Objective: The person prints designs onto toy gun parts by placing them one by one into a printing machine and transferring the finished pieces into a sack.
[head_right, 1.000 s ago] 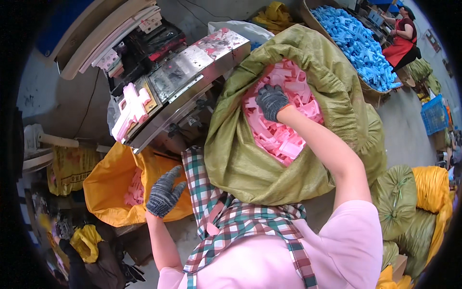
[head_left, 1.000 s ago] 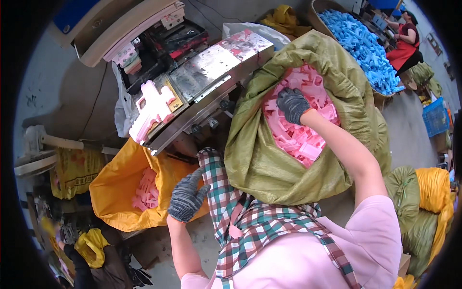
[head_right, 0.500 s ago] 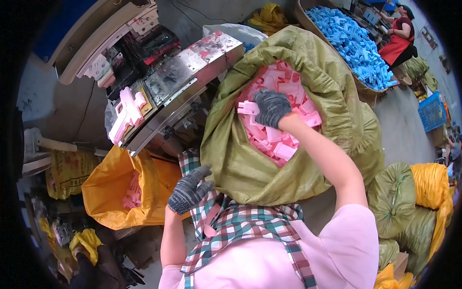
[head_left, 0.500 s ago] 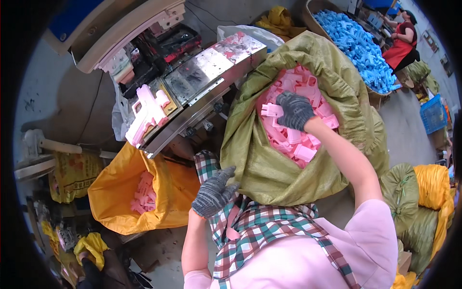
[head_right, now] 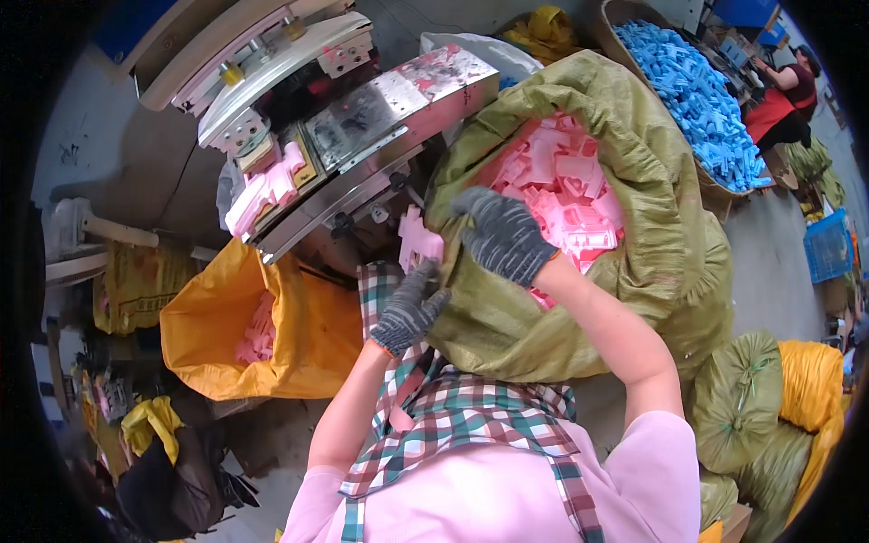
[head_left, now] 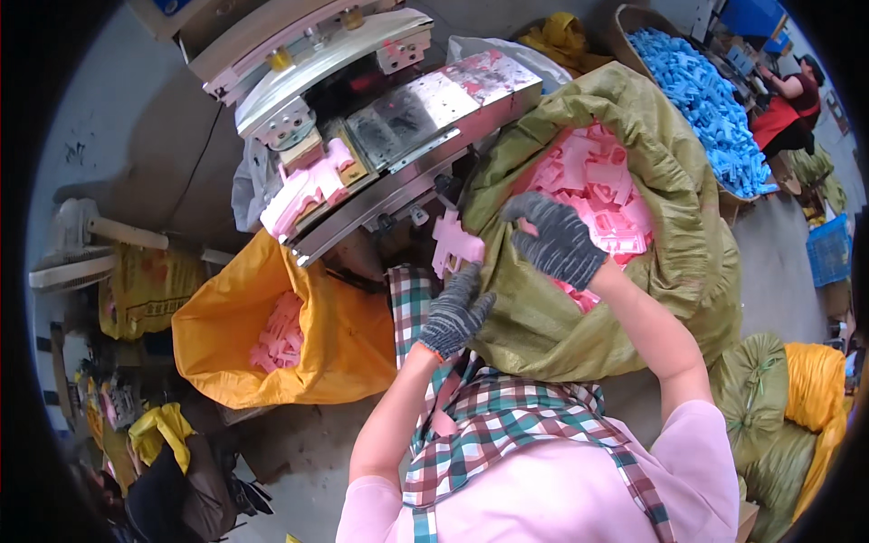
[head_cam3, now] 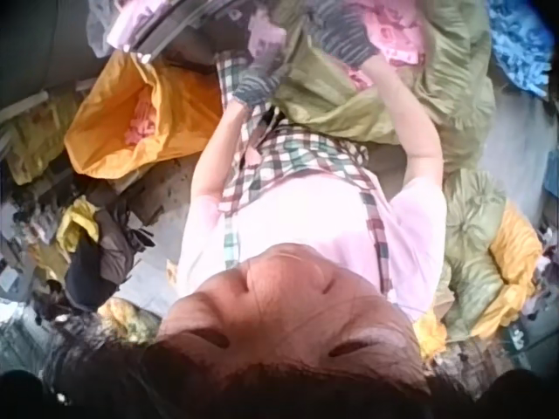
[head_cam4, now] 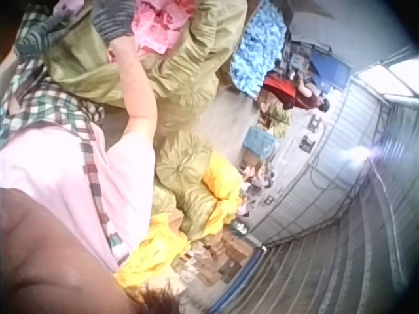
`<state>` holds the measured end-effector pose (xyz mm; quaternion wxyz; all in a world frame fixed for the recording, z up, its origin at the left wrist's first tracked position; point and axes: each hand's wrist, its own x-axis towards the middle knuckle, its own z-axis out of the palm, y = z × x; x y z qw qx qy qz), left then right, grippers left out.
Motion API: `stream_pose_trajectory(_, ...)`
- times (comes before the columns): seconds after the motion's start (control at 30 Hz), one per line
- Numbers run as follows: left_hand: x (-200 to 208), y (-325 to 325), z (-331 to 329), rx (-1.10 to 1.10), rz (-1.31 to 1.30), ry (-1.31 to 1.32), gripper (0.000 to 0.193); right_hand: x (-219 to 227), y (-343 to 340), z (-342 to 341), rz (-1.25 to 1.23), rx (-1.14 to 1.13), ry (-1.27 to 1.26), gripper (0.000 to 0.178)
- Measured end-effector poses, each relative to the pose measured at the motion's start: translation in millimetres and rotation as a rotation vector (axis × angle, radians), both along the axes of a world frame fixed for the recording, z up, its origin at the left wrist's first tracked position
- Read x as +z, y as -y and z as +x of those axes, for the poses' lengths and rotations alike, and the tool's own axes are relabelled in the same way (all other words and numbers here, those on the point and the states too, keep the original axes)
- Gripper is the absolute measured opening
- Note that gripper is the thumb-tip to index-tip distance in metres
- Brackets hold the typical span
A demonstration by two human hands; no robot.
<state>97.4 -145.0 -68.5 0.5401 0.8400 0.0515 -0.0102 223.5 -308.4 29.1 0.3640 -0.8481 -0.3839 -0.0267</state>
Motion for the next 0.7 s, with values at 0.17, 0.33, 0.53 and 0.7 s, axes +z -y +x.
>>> stream_pose_trajectory(0.17, -32.9, -11.7, -6.2, -0.012, 0.144, -0.115, 0.052, -64.0, -71.5, 0.5, -0.337, 0.164, 0.147, 0.045)
stream_pose_trajectory(0.33, -38.9, -9.8, -9.6, 0.025, 0.143, -0.047, 0.045, -148.6, -64.6, 16.1, -0.814, 0.223, 0.125, 0.04)
stream_pose_trajectory(0.53, -88.1, -27.9, -49.9, 0.121, -0.005, 0.009, 0.035, -52.9, -6.4, 29.2, -0.395, 0.464, 0.052, 0.025)
stream_pose_trajectory(0.7, -73.8, -15.9, -36.1, 0.141, 0.002, -0.017, 0.032, -60.4, 71.1, 103.5, -0.369, -0.244, 0.193, 0.041)
